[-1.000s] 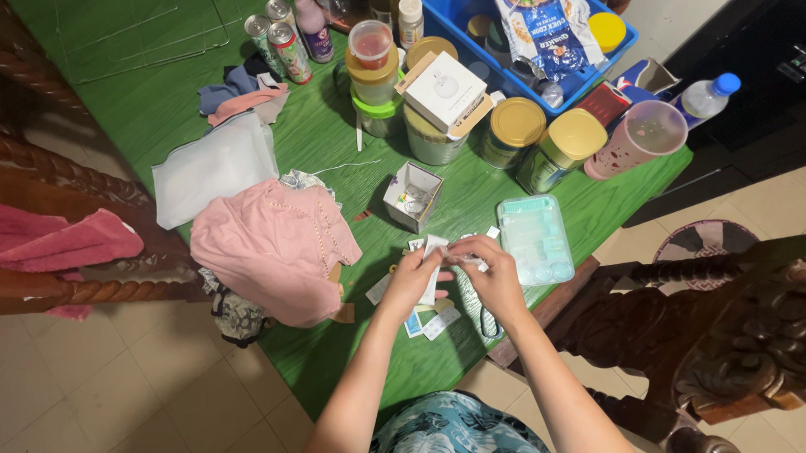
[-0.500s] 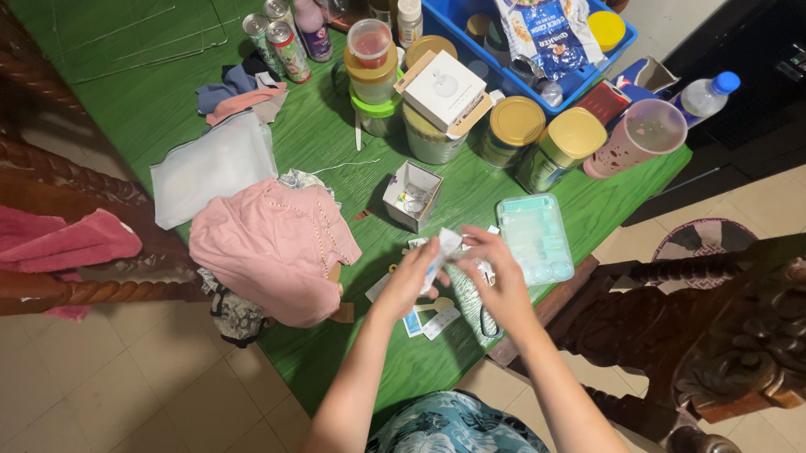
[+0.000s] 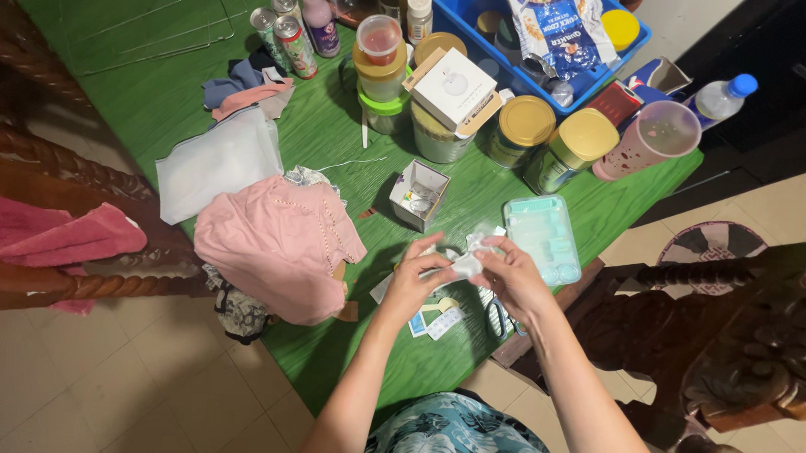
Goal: The person folds several pieces of clothing on a green table, then uses scissors to cut open small sealed packets and boxes, placing the contents into a plastic container. The person also moves a stack of fabric pads and a wire rack on the table.
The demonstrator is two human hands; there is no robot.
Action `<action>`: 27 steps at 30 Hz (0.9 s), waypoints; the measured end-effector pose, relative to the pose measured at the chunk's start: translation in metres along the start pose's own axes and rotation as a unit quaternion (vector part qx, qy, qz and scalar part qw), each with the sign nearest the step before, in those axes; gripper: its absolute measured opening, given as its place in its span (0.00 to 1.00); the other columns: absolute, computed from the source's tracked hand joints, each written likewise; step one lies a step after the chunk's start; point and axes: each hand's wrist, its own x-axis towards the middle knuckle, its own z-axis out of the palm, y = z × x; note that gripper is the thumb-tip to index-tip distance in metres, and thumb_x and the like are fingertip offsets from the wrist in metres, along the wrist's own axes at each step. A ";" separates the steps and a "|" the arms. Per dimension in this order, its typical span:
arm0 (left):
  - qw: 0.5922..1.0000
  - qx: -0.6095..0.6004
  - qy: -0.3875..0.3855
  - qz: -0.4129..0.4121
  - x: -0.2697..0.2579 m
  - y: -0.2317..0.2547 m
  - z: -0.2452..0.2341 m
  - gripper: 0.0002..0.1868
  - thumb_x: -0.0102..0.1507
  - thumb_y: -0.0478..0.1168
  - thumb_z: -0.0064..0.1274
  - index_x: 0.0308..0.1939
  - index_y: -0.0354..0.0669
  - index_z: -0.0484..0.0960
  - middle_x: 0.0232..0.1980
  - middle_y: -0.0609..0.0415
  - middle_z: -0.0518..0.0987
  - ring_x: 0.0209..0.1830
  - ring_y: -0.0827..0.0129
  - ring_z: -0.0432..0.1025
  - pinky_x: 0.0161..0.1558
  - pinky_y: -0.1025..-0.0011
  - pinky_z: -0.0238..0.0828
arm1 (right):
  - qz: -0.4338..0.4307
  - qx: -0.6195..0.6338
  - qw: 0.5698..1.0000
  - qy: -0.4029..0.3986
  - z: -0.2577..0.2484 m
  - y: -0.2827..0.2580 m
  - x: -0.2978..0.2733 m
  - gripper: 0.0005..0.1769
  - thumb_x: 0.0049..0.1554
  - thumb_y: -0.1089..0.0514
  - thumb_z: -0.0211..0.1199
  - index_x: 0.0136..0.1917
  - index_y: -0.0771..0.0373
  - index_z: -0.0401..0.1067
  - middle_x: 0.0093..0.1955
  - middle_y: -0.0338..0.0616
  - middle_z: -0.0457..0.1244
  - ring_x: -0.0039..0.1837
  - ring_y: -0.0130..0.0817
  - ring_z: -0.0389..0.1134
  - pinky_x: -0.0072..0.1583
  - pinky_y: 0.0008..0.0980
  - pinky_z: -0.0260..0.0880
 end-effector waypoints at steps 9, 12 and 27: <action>0.986 -0.156 0.028 -0.059 0.003 -0.017 0.001 0.07 0.64 0.35 0.61 0.42 0.33 0.84 0.48 0.54 0.81 0.49 0.75 0.74 0.54 0.74 0.70 | 0.028 0.000 0.998 -0.052 -0.014 0.048 0.028 0.10 0.64 0.64 0.63 0.57 0.71 0.69 0.46 0.43 0.67 0.40 0.27 0.71 0.43 0.25 0.75; 0.983 -0.173 0.019 -0.066 0.007 -0.020 -0.006 0.07 0.64 0.35 0.61 0.42 0.35 0.83 0.44 0.58 0.82 0.45 0.78 0.75 0.49 0.77 0.72 | 0.086 -0.021 0.994 -0.063 -0.010 0.048 0.035 0.13 0.57 0.66 0.63 0.56 0.60 0.70 0.45 0.47 0.69 0.39 0.31 0.70 0.40 0.26 0.71; 0.944 -0.223 0.156 -0.187 0.036 -0.031 -0.042 0.19 0.70 0.49 0.49 0.55 0.39 0.81 0.46 0.61 0.84 0.47 0.78 0.76 0.46 0.78 0.74 | -0.106 -0.214 0.969 -0.066 0.054 0.000 0.087 0.14 0.56 0.62 0.67 0.55 0.71 0.79 0.40 0.40 0.71 0.42 0.24 0.68 0.49 0.25 0.70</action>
